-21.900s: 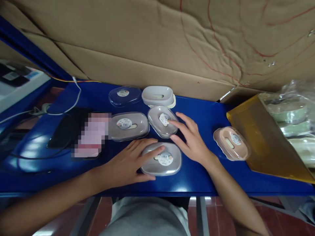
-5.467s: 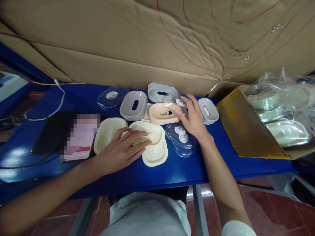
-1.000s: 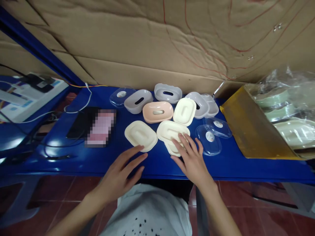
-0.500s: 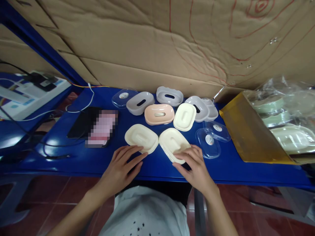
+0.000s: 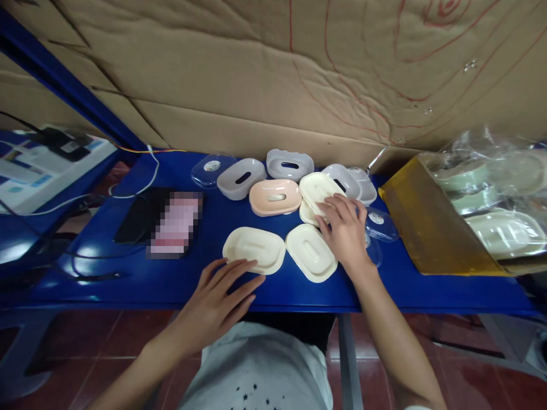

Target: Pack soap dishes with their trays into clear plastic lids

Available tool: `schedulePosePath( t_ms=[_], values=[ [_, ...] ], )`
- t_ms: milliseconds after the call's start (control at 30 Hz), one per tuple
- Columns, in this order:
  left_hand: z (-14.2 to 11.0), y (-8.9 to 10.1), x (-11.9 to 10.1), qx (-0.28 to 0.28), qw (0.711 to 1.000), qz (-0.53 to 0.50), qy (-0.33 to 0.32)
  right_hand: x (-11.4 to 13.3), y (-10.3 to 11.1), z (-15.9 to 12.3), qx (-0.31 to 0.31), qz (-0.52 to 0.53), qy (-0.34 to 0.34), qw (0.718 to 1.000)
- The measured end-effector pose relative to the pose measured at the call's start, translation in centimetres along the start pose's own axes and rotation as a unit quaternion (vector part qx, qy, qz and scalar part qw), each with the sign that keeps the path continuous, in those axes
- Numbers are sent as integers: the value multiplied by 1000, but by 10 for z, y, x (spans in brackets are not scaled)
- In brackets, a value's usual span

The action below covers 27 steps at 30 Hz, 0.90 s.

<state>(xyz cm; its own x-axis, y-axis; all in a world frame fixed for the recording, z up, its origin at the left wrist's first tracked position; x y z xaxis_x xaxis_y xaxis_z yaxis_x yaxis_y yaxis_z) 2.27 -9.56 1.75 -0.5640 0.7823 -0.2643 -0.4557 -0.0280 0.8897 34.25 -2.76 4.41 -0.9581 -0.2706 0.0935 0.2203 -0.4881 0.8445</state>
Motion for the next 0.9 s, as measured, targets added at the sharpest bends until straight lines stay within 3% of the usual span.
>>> schedulePosePath(
  t_ms=[167,367,500,633,733,800,900],
  values=[
    [4,-2,14,-11,998,54,42,15,10,-26,-24,3,-54,998],
    [7,-5,18,-9,994,73,80,64,18,-91,74,65,-25,995],
    [12,-7,9,-10,996,54,67,77,23,-106,151,95,13,984],
    [19,-10,-7,3,1000,18,13,61,31,-107,151,127,28,980],
    [22,-12,-15,13,1000,2,-9,34,33,-113,65,57,-82,993],
    [20,-13,-16,13,1000,-13,-7,17,32,-121,19,-15,-160,987],
    [16,-13,-16,5,1000,-26,-5,5,29,-135,-1,-42,-204,978]
  ],
)
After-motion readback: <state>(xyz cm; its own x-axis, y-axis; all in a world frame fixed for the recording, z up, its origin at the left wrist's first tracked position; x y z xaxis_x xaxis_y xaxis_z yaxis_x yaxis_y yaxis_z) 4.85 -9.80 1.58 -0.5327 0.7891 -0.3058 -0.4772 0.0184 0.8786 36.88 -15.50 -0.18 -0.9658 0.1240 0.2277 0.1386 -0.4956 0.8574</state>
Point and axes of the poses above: each hand's wrist, its own z-axis towards the middle knuckle, its own y-axis out of the back of the hand, x = y × z, the point moved 2 cm from there along z, towards the middle knuckle, and after that the axes turned 1 degree about y, right-handed, at the moved point
